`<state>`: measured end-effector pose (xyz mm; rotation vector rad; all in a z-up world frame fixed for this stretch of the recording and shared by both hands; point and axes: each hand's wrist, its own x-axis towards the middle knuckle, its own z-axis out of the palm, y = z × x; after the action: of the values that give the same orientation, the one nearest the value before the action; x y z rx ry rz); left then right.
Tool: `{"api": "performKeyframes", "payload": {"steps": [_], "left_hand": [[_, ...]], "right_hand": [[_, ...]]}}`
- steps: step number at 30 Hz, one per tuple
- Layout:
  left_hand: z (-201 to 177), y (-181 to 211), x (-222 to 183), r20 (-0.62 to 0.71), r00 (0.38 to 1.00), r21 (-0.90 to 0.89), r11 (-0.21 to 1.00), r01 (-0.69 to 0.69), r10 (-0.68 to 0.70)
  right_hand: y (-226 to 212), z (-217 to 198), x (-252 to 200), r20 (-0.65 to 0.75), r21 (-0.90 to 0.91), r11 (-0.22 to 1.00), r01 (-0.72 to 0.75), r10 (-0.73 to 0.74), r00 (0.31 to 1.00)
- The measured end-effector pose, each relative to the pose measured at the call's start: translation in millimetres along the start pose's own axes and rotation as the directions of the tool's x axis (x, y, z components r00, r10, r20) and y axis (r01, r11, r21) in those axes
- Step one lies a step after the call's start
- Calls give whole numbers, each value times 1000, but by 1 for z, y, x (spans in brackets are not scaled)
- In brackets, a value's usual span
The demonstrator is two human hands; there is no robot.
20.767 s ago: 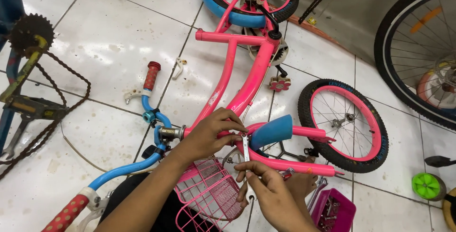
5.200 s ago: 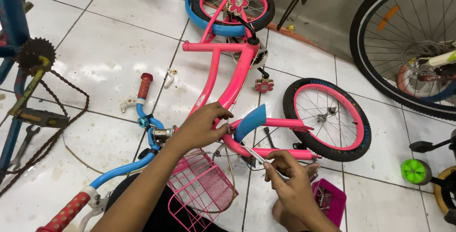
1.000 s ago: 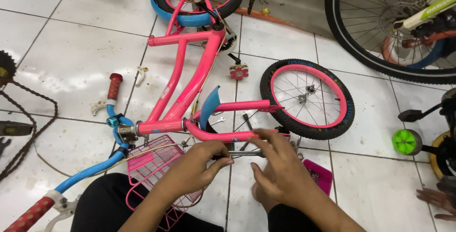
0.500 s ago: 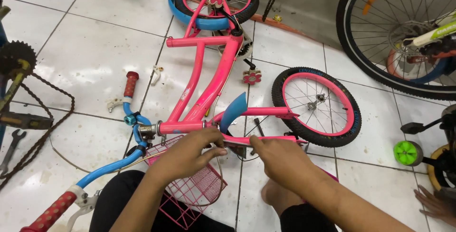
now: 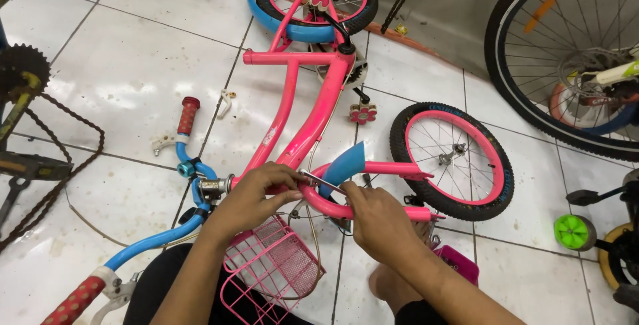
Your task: Installing a front fender on a small pink bicycle using a wrench to tighten bolts.
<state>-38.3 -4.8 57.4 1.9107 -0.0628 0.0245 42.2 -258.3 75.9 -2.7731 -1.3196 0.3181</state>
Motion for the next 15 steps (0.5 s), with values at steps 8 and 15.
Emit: {"api": "performKeyframes", "payload": {"steps": [8,15], "left_hand": [[0,0,1,22,998,20,998,-54,54],[-1,4,4,37,995,18,995,-95,94]], "right_hand": [[-4,2,9,-202,144,985,90,-60,978],[0,11,12,-325,164,982,96,-38,945]]}}
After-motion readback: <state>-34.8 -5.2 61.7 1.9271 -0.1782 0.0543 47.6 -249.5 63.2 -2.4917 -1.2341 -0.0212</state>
